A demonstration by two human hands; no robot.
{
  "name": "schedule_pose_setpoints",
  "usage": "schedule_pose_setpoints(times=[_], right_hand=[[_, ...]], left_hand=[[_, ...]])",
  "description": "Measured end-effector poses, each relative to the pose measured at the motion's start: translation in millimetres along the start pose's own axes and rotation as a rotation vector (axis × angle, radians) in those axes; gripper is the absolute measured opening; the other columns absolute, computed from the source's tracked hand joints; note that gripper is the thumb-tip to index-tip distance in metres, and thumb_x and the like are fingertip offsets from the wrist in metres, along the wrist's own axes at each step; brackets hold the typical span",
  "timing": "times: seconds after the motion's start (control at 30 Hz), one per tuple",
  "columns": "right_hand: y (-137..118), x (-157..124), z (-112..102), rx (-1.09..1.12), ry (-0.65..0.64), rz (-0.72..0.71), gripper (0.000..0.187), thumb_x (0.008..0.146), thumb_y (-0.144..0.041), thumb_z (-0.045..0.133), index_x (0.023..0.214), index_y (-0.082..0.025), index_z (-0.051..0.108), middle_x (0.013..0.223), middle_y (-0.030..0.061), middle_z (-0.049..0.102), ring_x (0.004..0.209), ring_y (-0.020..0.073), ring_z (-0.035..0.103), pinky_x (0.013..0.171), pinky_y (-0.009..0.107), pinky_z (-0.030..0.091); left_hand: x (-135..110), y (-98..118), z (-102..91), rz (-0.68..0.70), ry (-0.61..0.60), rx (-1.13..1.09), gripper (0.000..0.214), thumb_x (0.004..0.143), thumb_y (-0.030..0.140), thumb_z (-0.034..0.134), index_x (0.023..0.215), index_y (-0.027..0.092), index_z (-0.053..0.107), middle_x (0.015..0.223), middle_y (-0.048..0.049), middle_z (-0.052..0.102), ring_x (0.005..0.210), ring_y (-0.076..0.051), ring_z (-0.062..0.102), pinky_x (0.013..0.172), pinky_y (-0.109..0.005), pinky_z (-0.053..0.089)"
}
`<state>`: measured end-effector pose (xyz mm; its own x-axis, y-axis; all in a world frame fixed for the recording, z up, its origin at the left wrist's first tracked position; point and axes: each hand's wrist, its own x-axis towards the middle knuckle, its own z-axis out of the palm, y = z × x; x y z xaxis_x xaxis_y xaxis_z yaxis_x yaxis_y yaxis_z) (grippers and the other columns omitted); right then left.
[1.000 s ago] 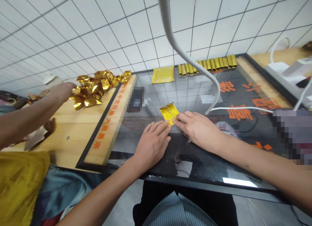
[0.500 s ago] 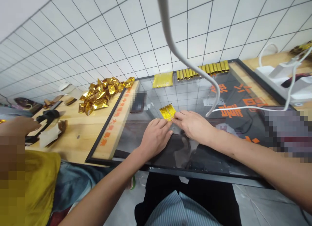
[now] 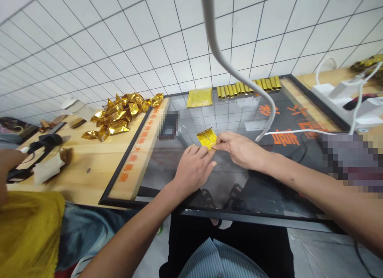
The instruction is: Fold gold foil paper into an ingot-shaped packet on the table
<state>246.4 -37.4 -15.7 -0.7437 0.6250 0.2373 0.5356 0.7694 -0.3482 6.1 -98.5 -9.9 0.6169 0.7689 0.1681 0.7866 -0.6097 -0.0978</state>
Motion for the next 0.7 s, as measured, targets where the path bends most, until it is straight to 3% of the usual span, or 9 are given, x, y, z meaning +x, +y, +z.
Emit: schedule_pose_setpoints(times=[0.37,0.7], right_hand=[[7,-2,5,0.099,0.034,0.017,0.067,0.087,0.006,0.045,0.135,-0.029,0.076,0.119,0.0087,0.063,0.112,0.0252,0.062,0.099,0.042,0.054],[1,-3,1,0.100,0.020,0.037,0.063,0.088,0.006,0.043,0.134,-0.025,0.075,0.121,0.0105,0.063,0.114,0.0266,0.061,0.101,0.045,0.054]], left_hand=[[3,-6,-4.5,0.071,0.002,0.048,0.044,0.115,0.041,0.043,0.145,0.017,0.063,0.113,-0.0093,0.066,0.103,-0.028,0.056,0.097,-0.046,0.042],[14,-5,-11.3,0.046,-0.009,0.021,0.037,0.112,0.042,0.048,0.134,0.022,0.070,0.114,-0.0107,0.065,0.106,-0.030,0.058,0.102,-0.048,0.044]])
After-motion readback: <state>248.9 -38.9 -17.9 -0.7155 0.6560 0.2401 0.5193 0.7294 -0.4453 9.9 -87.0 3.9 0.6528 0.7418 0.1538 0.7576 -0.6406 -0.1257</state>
